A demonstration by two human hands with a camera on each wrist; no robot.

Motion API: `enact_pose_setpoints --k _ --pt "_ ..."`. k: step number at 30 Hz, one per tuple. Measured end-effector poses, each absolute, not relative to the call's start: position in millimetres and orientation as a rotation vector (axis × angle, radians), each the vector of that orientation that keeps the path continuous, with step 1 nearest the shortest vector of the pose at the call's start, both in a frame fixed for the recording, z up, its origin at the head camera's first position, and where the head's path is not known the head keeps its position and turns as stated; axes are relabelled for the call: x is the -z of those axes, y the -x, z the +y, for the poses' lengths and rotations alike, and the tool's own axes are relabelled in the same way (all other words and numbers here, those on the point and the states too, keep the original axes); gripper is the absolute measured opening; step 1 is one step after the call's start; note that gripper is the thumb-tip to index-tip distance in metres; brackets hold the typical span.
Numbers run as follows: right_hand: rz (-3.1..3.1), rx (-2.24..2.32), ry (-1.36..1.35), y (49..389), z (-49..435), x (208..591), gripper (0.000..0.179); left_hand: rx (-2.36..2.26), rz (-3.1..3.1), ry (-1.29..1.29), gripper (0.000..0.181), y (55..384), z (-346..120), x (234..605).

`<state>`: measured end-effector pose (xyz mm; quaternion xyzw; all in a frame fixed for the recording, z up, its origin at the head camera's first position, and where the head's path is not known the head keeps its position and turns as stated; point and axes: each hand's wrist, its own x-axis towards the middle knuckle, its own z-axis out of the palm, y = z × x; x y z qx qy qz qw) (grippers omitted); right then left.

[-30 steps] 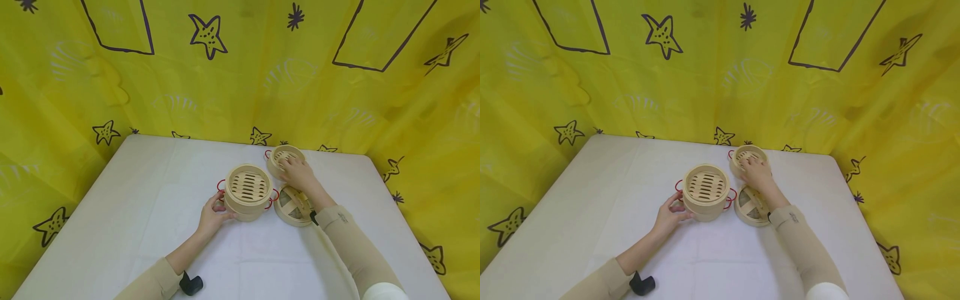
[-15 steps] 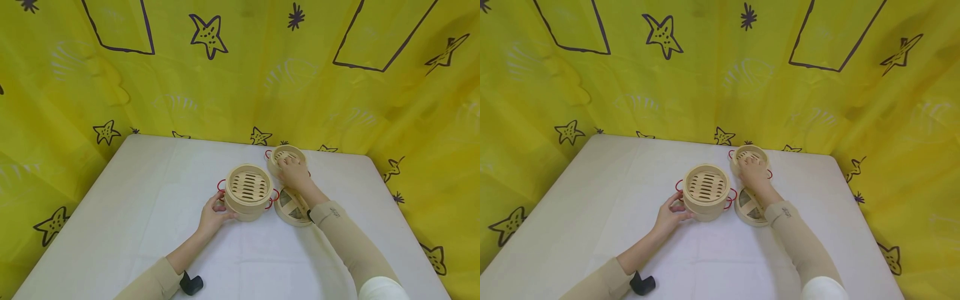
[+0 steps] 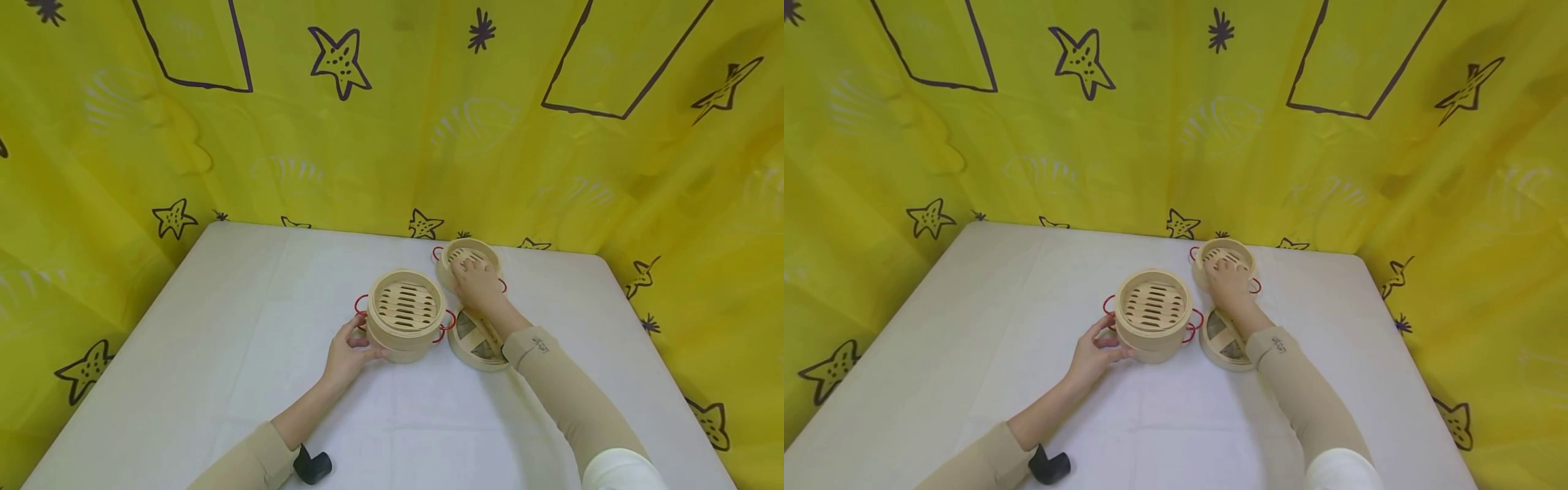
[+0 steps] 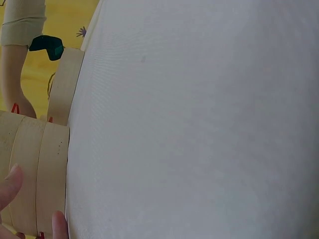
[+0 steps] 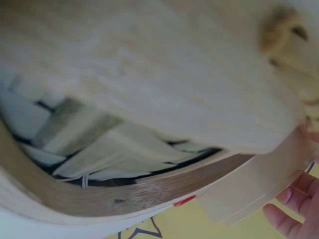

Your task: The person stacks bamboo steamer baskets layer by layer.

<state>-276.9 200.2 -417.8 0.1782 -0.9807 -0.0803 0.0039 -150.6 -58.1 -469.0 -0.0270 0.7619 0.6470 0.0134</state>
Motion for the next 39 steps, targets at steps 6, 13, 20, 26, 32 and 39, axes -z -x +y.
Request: enact_pose_setpoints --k 6,13,20,26,32,39 --pt "-3.073 0.292 -0.571 276.4 200.2 419.6 0.029 -2.01 2.386 0.083 0.082 150.5 -58.3 469.7" --pt "-3.063 0.339 -0.596 274.7 201.2 420.1 0.04 -2.054 2.338 0.072 0.077 143.1 -56.9 450.5" --pt "-3.062 0.33 -0.594 274.1 201.1 419.2 0.034 -2.051 2.343 0.072 0.075 137.0 -55.4 435.3" --pt "-3.057 0.341 -0.616 274.5 202.0 419.4 0.037 -2.058 2.345 0.071 0.075 138.2 -56.0 437.5" --pt "-2.992 0.354 -0.638 274.3 204.9 420.3 0.037 -2.06 2.348 0.066 0.074 138.2 -55.8 436.4" --pt "-3.0 0.331 -0.616 277.7 208.3 412.1 0.036 -2.063 2.356 0.058 0.073 137.8 -55.7 435.3"
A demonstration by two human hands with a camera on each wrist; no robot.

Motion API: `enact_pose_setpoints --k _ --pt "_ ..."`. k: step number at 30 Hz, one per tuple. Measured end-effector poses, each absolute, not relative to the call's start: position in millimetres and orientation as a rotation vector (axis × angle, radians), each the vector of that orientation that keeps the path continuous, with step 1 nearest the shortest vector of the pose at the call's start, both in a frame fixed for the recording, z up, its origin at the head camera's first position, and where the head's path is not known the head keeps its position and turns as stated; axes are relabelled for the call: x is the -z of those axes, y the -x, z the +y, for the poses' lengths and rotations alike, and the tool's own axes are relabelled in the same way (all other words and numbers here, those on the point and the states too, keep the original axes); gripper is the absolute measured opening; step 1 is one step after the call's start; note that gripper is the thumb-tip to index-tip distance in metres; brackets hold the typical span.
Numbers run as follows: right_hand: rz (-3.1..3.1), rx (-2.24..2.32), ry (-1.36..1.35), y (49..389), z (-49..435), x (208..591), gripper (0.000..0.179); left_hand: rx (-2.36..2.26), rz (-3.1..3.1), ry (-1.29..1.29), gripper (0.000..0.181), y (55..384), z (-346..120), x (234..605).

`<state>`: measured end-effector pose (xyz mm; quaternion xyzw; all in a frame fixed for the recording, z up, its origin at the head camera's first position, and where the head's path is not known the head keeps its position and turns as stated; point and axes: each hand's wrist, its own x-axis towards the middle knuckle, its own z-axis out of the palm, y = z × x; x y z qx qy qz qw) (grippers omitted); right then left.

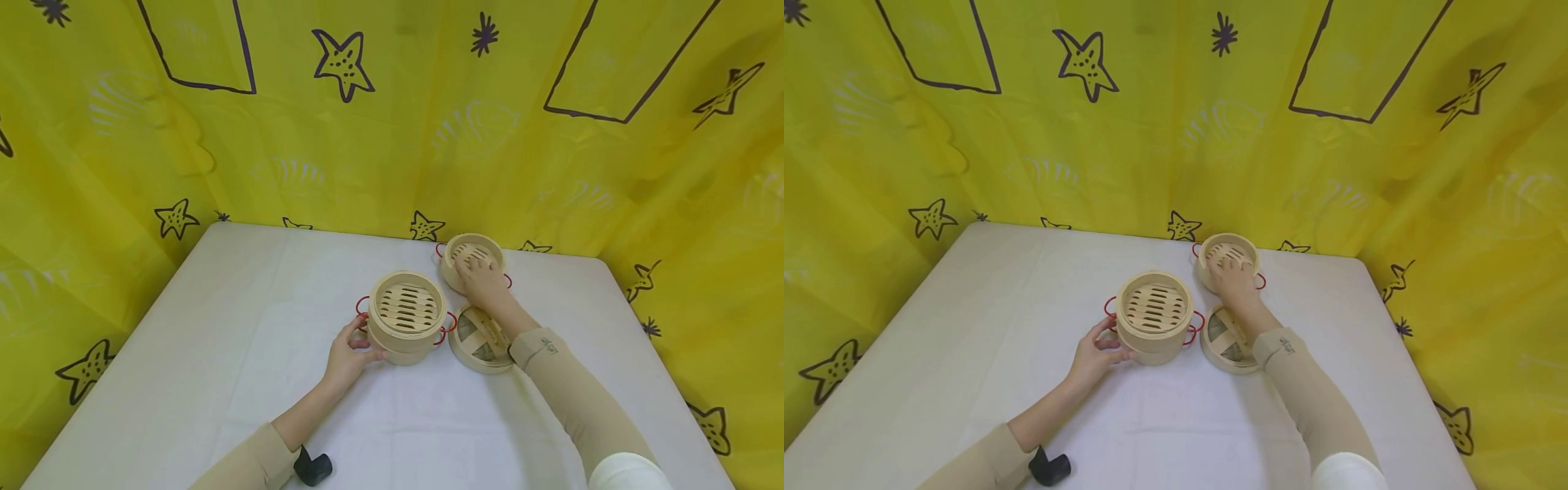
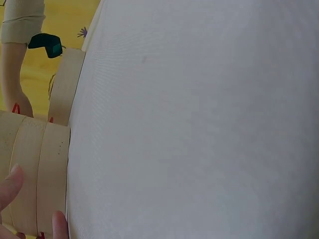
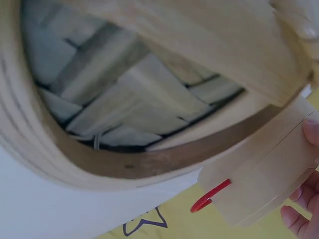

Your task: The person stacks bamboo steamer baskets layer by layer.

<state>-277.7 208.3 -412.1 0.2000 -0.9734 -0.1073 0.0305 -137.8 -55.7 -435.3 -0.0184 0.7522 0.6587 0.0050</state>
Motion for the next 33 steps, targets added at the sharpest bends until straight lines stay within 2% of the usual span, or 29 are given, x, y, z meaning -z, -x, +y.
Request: enact_pose_setpoints --k 8,16,22,27,33 --pt "-2.975 0.302 -0.648 271.7 209.4 397.0 0.041 -2.053 2.357 0.059 0.074 137.9 -55.7 434.8" --pt "-2.851 0.252 -0.723 261.3 207.4 386.2 0.027 -2.049 2.35 0.062 0.073 136.9 -56.2 432.0" --pt "-2.712 0.254 -0.794 254.5 203.7 375.9 0.031 -2.033 2.361 0.063 0.073 137.2 -56.4 432.6" --pt "-2.692 0.27 -0.819 251.1 201.2 368.2 0.037 -2.044 2.36 0.051 0.076 142.4 -58.1 446.6" --pt "-2.685 0.261 -0.839 245.4 197.4 359.5 0.035 -2.03 2.385 0.056 0.079 150.7 -59.2 470.5"
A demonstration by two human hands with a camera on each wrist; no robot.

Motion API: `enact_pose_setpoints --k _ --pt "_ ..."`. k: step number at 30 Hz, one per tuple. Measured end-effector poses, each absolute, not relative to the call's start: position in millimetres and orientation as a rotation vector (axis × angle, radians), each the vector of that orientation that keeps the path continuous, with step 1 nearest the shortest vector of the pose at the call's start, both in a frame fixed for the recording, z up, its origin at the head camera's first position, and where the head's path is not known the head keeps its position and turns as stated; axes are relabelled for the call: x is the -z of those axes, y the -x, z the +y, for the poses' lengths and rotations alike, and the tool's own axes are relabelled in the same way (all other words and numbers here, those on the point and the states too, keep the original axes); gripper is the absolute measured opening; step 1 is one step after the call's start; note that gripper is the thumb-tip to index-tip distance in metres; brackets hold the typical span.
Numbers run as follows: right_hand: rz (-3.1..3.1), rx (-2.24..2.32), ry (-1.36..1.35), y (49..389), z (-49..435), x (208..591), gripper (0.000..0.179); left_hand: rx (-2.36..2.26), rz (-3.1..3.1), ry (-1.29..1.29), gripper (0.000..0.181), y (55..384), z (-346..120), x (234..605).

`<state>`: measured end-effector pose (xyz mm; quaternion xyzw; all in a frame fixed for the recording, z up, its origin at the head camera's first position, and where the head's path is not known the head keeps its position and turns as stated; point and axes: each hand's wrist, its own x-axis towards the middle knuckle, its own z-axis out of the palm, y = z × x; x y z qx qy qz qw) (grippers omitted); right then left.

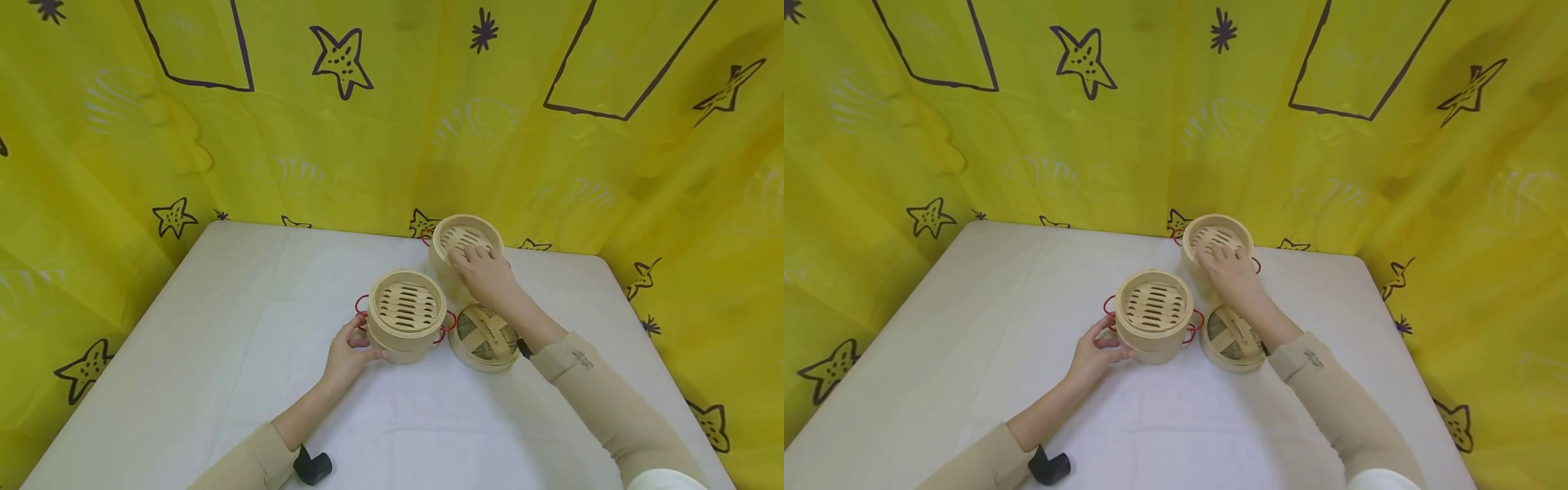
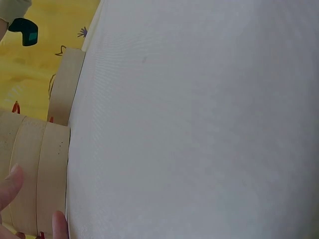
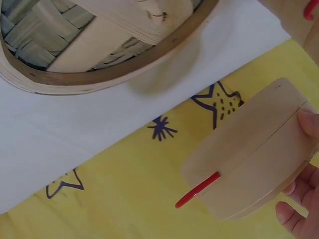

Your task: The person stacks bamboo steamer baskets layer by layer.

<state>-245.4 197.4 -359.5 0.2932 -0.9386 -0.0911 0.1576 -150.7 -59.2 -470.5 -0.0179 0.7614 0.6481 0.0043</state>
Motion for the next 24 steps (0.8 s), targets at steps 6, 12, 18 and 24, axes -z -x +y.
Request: enact_pose_setpoints --k 6,12,18,24 --pt "-2.621 0.274 -0.885 239.5 195.6 352.1 0.032 -2.022 2.387 0.061 0.079 151.4 -58.9 472.3" --pt "-2.611 0.281 -0.928 232.2 193.3 344.1 0.033 -2.014 2.38 0.078 0.079 150.9 -58.4 470.0" --pt "-2.613 0.271 -0.939 225.9 190.3 335.6 0.033 -2.013 2.376 0.081 0.08 150.5 -58.2 469.5" --pt "-2.583 0.275 -0.96 220.1 187.4 328.1 0.033 -2.023 2.381 0.048 0.079 150.8 -59.2 471.0"
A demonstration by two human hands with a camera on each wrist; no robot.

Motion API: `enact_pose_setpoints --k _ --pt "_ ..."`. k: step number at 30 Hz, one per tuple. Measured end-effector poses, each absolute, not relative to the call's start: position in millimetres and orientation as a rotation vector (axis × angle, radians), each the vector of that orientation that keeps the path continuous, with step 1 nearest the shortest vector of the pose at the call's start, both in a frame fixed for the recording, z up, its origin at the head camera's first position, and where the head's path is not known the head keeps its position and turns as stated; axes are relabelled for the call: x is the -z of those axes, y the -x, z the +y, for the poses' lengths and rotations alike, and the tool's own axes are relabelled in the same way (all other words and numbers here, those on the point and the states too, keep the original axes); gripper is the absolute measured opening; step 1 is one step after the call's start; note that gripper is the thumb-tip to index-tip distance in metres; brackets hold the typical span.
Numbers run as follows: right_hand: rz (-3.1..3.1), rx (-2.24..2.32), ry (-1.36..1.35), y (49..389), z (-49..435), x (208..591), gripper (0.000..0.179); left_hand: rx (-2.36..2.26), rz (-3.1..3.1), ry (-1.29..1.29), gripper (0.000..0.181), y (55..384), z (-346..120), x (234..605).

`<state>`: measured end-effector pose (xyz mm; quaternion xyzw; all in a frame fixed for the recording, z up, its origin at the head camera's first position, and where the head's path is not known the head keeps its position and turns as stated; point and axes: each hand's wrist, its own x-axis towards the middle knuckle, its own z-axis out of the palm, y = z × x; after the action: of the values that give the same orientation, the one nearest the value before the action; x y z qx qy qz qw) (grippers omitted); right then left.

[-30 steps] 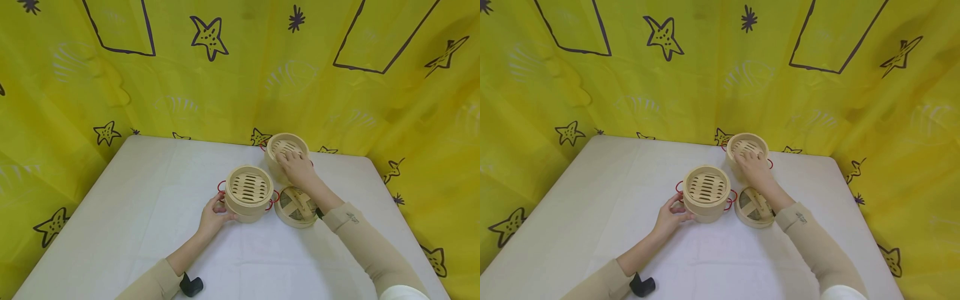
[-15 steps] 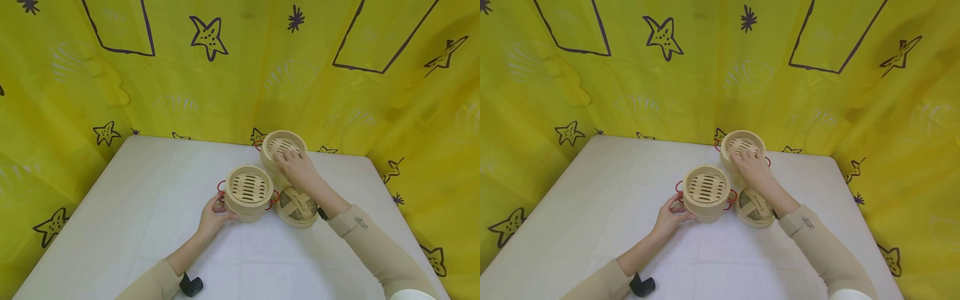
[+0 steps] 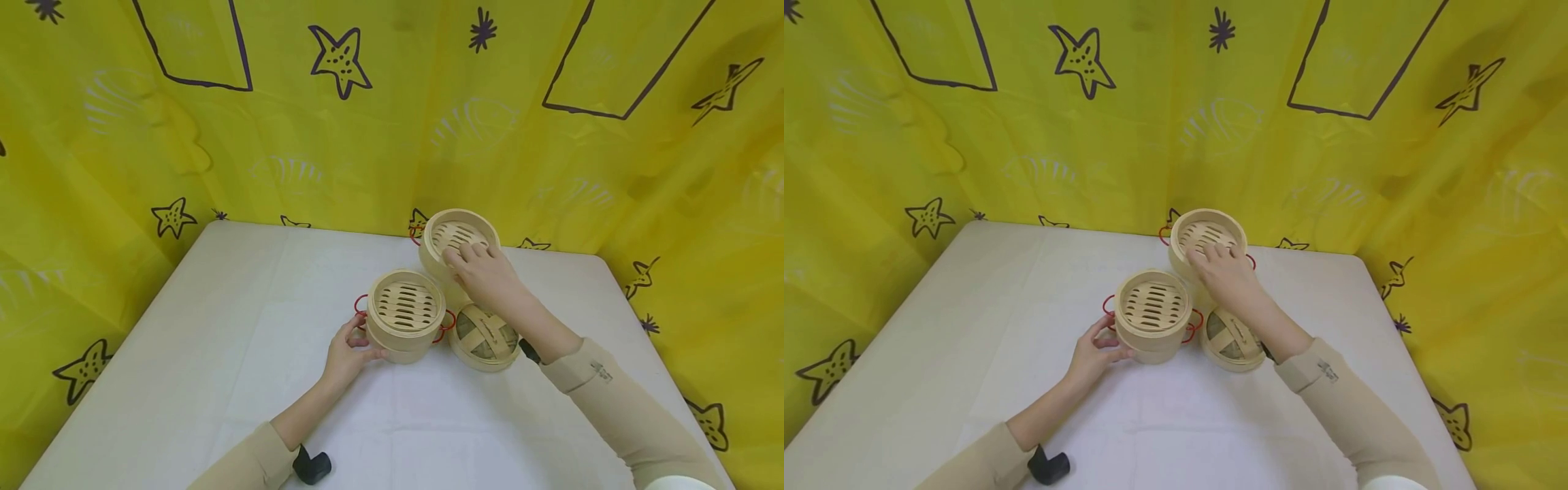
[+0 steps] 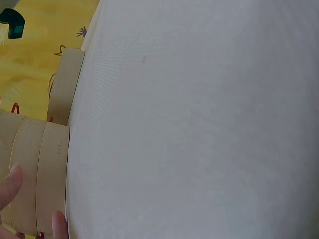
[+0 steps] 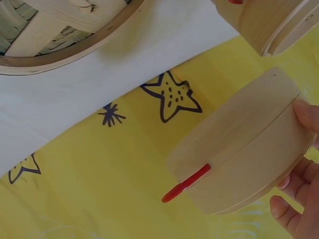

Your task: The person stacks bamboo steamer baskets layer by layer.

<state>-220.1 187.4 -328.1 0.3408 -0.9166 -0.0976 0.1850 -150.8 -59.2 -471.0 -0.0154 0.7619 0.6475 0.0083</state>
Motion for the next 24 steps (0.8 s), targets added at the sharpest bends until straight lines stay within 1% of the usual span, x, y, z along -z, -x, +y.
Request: enact_pose_setpoints --k 9,17,20,24 --pt "-2.563 0.273 -1.016 209.3 180.0 317.8 0.033 -2.003 2.386 0.079 0.083 151.6 -59.1 472.0" --pt "-2.507 0.28 -1.069 197.1 168.5 316.0 0.038 -2.002 2.379 0.075 0.083 151.6 -59.1 470.8" --pt "-2.513 0.295 -1.086 192.3 163.6 314.9 0.039 -2.007 2.369 0.077 0.083 149.9 -59.3 465.4" --pt "-2.537 0.304 -1.105 187.9 158.1 314.6 0.039 -2.016 2.353 0.081 0.079 143.8 -58.6 447.2"
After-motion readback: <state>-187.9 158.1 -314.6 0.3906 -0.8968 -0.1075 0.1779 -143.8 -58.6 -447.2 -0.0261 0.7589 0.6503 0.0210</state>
